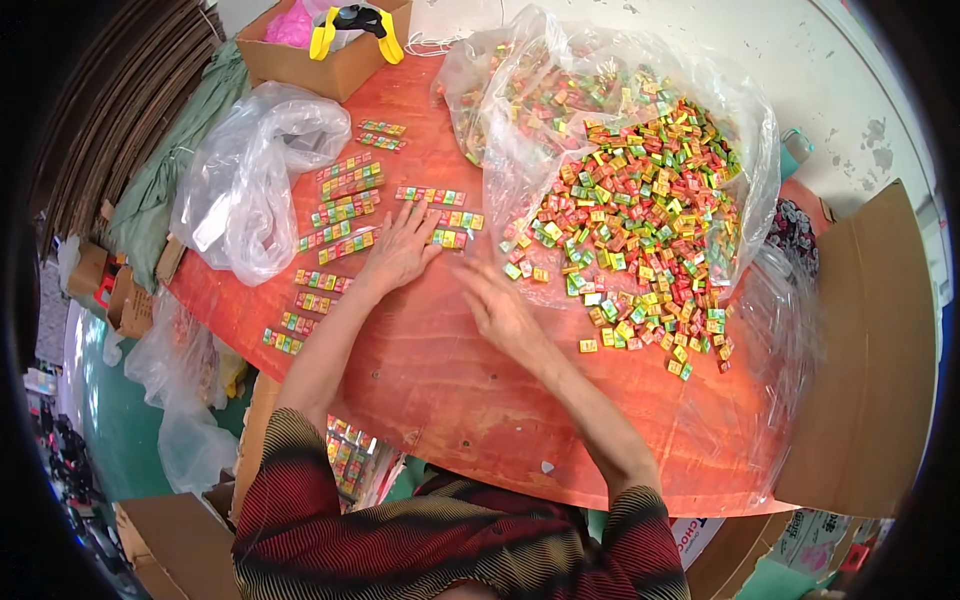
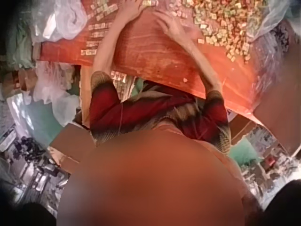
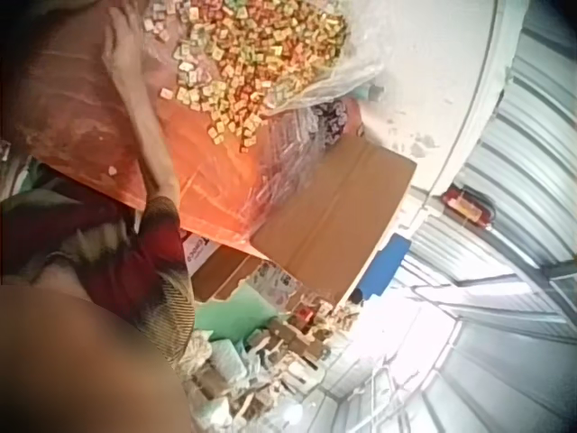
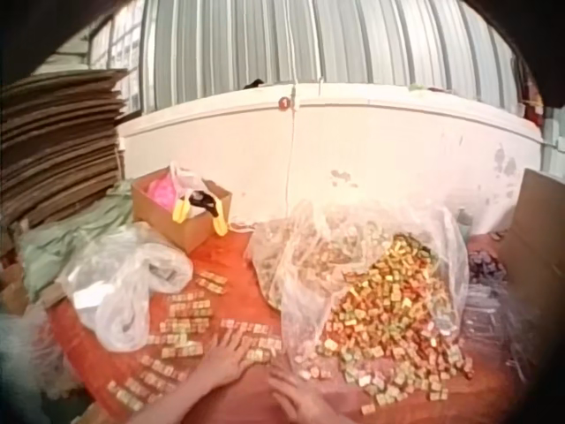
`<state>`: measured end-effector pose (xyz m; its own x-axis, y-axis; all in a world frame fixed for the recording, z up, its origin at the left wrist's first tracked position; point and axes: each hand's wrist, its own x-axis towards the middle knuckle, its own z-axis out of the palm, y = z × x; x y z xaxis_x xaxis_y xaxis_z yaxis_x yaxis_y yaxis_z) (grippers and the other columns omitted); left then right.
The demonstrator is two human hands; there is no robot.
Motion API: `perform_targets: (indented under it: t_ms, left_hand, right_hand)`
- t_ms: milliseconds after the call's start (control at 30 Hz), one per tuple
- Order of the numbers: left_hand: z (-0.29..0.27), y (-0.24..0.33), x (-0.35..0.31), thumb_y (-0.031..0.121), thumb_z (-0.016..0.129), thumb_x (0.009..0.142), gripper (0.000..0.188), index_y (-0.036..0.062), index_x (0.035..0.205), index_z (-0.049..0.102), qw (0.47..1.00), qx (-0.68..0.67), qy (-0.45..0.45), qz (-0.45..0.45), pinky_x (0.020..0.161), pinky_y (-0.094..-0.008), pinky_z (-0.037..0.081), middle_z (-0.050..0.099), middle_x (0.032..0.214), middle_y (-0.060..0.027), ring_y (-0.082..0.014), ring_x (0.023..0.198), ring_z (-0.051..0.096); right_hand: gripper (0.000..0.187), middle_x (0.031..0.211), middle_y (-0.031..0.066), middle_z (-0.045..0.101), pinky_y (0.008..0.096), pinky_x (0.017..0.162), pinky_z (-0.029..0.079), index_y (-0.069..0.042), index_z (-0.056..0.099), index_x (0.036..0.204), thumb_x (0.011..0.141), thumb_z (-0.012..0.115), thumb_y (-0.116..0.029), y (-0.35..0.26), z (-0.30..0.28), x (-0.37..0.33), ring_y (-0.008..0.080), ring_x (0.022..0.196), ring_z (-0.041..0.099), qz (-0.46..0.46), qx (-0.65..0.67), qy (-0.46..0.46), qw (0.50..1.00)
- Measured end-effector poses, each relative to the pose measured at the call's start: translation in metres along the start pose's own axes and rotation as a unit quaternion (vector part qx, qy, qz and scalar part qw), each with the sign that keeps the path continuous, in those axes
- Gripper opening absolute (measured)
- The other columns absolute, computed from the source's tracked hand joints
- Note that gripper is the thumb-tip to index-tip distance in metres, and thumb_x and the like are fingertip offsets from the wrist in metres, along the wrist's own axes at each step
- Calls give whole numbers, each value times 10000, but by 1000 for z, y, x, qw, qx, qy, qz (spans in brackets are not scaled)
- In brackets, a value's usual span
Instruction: The person is sorting and arranging small colorful rectangular items into rows on a work table.
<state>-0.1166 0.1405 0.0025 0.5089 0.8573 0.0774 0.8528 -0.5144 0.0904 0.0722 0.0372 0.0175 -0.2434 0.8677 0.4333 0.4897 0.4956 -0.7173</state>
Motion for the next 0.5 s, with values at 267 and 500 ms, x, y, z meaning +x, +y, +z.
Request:
perform_targets:
  t_ms: [267,500]
  left_hand:
    - [20,-12,52,287,527,817,509,-30,1201,417,994,11,110,18,968,-473,311,382,1276,-235,-367,1187,359]
    - [34,-60,72,366,439,866,531,115,1319,319,992,88,76,-40,930,-561,284,314,1344,-183,-338,1236,304]
  right_hand:
    - [310,1075,154,521,372,834,447,-37,540,1088,779,566,-41,-48,-41,-81,310,999,515,16,-39,-49,998]
    - [305,1049,142,540,379,821,446,-54,550,1061,758,583,-35,-63,-95,-176,311,975,526,157,-167,48,972]
